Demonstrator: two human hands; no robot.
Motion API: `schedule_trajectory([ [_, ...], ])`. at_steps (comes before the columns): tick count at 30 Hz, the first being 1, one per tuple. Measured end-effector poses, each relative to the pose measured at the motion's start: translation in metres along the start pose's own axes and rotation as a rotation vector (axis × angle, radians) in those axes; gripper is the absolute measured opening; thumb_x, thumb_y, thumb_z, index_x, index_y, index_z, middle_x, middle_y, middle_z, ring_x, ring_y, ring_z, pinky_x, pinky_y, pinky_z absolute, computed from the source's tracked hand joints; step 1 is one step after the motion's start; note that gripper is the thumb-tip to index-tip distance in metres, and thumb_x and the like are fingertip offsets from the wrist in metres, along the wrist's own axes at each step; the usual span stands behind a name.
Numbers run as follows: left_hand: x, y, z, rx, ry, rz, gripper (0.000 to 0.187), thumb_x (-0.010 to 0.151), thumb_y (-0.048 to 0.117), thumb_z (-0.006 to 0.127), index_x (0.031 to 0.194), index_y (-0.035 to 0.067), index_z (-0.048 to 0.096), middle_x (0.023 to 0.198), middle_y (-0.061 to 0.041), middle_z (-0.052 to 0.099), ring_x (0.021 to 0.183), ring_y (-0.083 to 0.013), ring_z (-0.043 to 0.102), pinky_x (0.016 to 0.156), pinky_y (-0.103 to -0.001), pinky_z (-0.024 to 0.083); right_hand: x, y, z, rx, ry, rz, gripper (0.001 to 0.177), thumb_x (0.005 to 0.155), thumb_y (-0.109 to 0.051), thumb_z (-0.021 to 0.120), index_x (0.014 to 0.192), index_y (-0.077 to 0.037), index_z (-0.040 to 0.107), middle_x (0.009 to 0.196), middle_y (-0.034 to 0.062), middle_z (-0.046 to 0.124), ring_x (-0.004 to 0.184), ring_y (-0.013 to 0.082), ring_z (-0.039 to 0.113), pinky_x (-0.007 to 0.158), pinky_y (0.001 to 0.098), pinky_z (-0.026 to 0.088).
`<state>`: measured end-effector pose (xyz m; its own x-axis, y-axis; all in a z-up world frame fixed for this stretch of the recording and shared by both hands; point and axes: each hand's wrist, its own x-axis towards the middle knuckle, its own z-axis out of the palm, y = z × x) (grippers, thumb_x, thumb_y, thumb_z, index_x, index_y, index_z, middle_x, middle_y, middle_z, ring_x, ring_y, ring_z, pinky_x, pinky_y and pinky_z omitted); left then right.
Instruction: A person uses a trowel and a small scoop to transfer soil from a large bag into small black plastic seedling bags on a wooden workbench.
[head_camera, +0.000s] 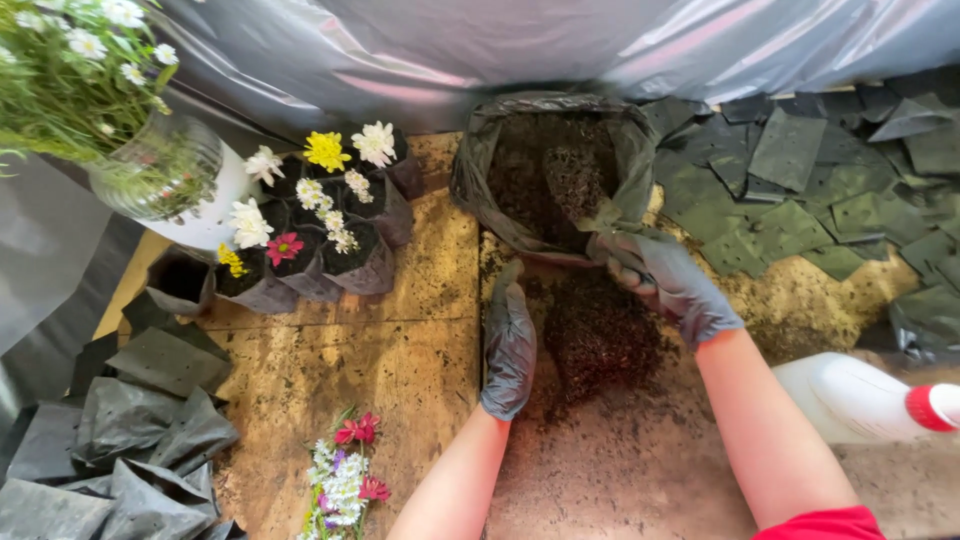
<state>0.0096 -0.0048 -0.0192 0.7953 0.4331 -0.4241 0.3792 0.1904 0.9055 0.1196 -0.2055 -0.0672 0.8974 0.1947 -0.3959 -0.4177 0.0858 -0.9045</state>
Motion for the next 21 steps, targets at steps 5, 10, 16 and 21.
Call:
schedule_trajectory([
  [5, 0.018, -0.041, -0.008, 0.145, -0.041, 0.319, 0.053, 0.1, 0.066, 0.041, 0.149, 0.047, 0.052, 0.161, 0.011, 0.046, 0.151, -0.0249, 0.037, 0.124, -0.046, 0.033, -0.121, -0.028, 0.008, -0.171, 0.056, 0.012, 0.064, 0.097, -0.034, 0.062, 0.15, -0.001, 0.048, 0.079, 0.0129, 0.065, 0.051, 0.0101, 0.053, 0.029, 0.0185, 0.03],
  [10, 0.02, -0.072, -0.01, 0.102, -0.208, 0.73, 0.043, 0.111, 0.028, 0.038, 0.149, 0.011, 0.05, 0.155, -0.006, 0.051, 0.145, -0.0197, 0.047, 0.126, -0.033, 0.033, -0.194, -0.027, -0.004, -0.56, 0.122, 0.215, 0.06, 0.092, -0.038, 0.062, 0.151, -0.027, 0.062, 0.071, 0.0104, 0.061, 0.051, 0.0143, 0.042, 0.045, 0.0267, 0.032],
  [16, -0.008, -0.067, -0.003, 0.23, -0.483, 0.695, 0.049, 0.111, 0.033, 0.036, 0.155, 0.012, 0.043, 0.164, -0.006, 0.04, 0.155, -0.0209, 0.034, 0.13, -0.035, 0.023, -0.196, 0.068, -0.023, -0.886, 0.319, -0.341, 0.053, 0.095, -0.022, 0.06, 0.145, -0.007, 0.057, 0.139, 0.0141, 0.065, 0.126, 0.0259, 0.063, 0.112, 0.0361, 0.044],
  [21, -0.018, -0.061, 0.0, -0.002, -0.597, 0.443, 0.058, 0.108, 0.036, 0.036, 0.16, 0.009, 0.032, 0.169, -0.003, 0.028, 0.157, -0.017, 0.026, 0.131, -0.031, 0.018, -0.2, 0.082, -0.023, -1.131, 0.393, -0.602, 0.06, 0.095, -0.018, 0.064, 0.154, -0.015, 0.053, 0.103, 0.0097, 0.063, 0.085, 0.0278, 0.06, 0.089, 0.0374, 0.049],
])
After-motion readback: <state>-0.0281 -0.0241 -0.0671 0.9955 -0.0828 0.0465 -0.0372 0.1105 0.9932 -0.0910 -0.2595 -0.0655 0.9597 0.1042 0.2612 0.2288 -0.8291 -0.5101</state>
